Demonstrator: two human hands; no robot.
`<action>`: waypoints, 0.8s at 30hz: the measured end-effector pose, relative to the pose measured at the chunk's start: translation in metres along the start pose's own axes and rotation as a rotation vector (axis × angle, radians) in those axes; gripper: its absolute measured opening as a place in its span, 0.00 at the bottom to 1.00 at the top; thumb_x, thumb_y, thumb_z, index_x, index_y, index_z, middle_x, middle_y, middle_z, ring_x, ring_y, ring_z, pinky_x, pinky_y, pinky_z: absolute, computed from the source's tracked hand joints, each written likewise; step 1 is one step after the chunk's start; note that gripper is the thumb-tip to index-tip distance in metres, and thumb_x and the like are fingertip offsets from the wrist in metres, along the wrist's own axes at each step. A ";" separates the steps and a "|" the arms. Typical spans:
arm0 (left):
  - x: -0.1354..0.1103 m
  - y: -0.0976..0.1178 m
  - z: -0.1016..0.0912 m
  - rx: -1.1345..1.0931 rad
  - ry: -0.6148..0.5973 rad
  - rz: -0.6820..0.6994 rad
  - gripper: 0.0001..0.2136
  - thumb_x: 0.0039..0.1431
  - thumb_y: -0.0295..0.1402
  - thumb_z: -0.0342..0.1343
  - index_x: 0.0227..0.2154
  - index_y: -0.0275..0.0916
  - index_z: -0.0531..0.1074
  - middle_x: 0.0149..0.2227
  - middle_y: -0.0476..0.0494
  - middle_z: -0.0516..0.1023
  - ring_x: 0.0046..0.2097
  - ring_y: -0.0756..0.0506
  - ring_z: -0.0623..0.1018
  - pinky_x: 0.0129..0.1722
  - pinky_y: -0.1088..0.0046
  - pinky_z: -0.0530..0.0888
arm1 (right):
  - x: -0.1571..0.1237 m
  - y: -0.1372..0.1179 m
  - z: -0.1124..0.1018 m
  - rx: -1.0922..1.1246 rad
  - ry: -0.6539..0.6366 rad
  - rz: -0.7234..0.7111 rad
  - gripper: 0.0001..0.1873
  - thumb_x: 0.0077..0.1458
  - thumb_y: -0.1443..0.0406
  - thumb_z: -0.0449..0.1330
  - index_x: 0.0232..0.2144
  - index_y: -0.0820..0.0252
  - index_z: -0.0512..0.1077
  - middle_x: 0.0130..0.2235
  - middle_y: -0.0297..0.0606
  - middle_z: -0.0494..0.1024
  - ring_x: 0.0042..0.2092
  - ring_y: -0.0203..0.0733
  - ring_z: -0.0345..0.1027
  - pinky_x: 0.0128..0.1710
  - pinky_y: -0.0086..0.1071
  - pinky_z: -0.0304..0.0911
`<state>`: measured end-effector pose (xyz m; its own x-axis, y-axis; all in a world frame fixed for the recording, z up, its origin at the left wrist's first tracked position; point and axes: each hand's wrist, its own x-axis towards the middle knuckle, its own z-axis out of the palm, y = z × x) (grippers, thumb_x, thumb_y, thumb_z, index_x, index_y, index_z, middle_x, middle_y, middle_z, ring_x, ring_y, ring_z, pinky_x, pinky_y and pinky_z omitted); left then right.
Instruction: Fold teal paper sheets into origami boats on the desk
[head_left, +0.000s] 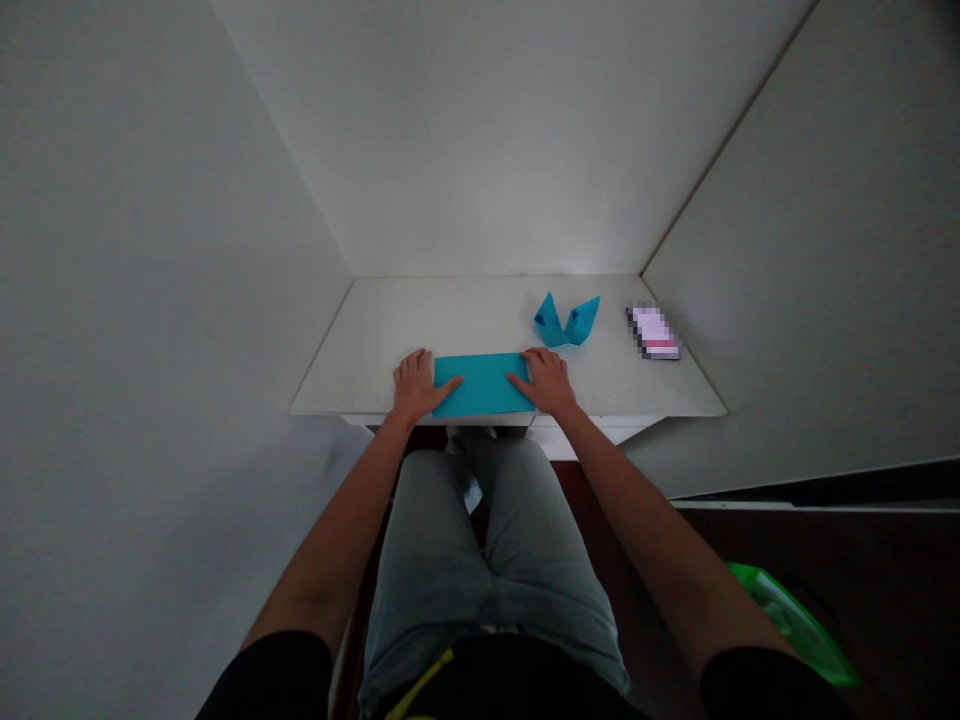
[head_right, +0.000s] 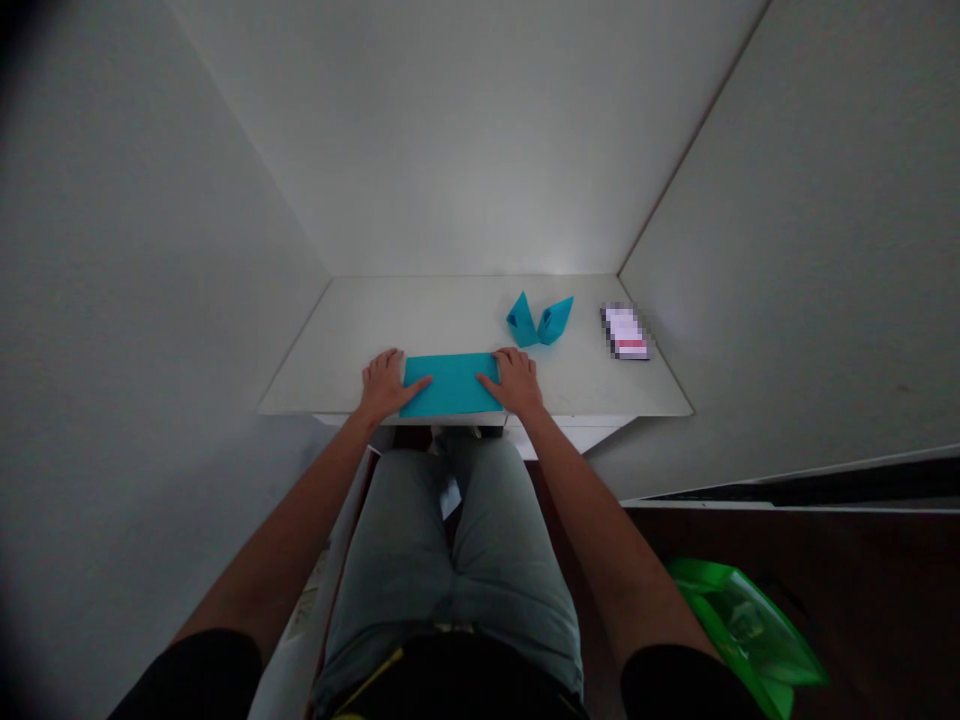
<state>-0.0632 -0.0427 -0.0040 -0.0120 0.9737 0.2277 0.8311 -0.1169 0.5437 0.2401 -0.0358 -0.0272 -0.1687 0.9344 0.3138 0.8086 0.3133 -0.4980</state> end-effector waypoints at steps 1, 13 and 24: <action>-0.002 -0.004 0.001 -0.009 -0.003 0.027 0.37 0.55 0.55 0.69 0.61 0.36 0.71 0.69 0.21 0.67 0.71 0.22 0.63 0.71 0.41 0.56 | 0.000 0.000 0.000 -0.008 -0.007 0.002 0.32 0.65 0.43 0.60 0.62 0.54 0.73 0.62 0.54 0.73 0.63 0.69 0.63 0.63 0.62 0.58; -0.003 -0.002 -0.001 0.118 -0.035 0.057 0.29 0.57 0.56 0.70 0.54 0.43 0.74 0.67 0.32 0.71 0.69 0.30 0.67 0.69 0.48 0.62 | 0.001 -0.006 -0.001 -0.115 -0.043 0.039 0.40 0.61 0.37 0.60 0.63 0.56 0.70 0.63 0.53 0.71 0.63 0.67 0.62 0.63 0.60 0.57; -0.014 0.017 0.007 0.101 -0.276 0.463 0.21 0.75 0.43 0.52 0.66 0.51 0.73 0.70 0.47 0.72 0.71 0.38 0.69 0.72 0.51 0.61 | 0.000 -0.006 -0.009 -0.129 -0.090 -0.102 0.35 0.65 0.39 0.58 0.60 0.59 0.74 0.59 0.53 0.79 0.60 0.64 0.69 0.59 0.56 0.64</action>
<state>-0.0451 -0.0568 -0.0034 0.5029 0.8415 0.1975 0.7640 -0.5396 0.3537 0.2405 -0.0394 -0.0172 -0.2985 0.9122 0.2808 0.8493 0.3881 -0.3579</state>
